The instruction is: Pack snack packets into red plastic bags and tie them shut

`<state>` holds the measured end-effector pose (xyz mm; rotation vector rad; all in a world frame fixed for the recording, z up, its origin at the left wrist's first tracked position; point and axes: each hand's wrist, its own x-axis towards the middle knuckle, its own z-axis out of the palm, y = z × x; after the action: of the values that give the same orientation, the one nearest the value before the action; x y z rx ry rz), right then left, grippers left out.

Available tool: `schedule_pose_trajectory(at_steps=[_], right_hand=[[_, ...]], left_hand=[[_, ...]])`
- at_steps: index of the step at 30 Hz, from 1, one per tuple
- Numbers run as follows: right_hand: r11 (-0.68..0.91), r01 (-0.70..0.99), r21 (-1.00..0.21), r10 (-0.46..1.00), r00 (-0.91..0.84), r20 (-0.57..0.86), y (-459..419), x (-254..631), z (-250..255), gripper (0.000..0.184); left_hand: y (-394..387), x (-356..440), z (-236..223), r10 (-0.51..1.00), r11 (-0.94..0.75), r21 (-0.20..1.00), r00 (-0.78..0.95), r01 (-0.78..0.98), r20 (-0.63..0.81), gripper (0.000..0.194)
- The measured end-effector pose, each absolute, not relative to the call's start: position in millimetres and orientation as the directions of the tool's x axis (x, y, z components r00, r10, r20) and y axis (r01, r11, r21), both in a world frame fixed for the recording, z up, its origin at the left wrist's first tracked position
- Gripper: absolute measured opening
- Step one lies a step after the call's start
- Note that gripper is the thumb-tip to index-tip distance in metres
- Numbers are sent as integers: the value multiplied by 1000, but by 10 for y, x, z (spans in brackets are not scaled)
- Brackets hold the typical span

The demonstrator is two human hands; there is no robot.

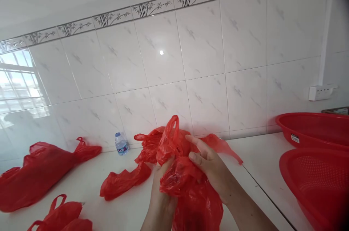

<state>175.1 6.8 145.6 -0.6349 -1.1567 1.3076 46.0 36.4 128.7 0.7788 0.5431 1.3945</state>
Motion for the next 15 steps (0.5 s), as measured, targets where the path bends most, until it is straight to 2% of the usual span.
schedule_pose_trajectory(at_steps=[1, 3, 5, 7, 9, 12, 15], right_hand=[[202, -398, -895, 948, -149, 280, 74, 1747, 1457, 69], [186, -406, -894, 940, -191, 282, 77, 1740, 1463, 65], [194, -433, -880, 935, -191, 300, 75, 1732, 1469, 53], [194, -450, -871, 950, -135, 281, 80, 1729, 1469, 40], [190, -465, -865, 970, -44, 237, 95, 1734, 1459, 31], [180, -489, -854, 983, 72, 166, 130, 1761, 1439, 27], [153, -512, -845, 988, 72, 135, 149, 1781, 1436, 27]], left_hand=[[356, 465, 1279, 982, 12, 774, 155, -633, 111, 19], [335, 477, 1268, 967, 44, 814, 231, -579, 112, 20], [307, 494, 1266, 948, 31, 852, 285, -522, 140, 19], [273, 509, 1278, 943, -58, 879, 264, -473, 204, 22], [232, 512, 1313, 946, -172, 903, 189, -394, 263, 33], [157, 480, 1396, 943, -276, 932, 120, -233, 309, 64], [83, 423, 1458, 933, -296, 927, 141, -229, 332, 80]])
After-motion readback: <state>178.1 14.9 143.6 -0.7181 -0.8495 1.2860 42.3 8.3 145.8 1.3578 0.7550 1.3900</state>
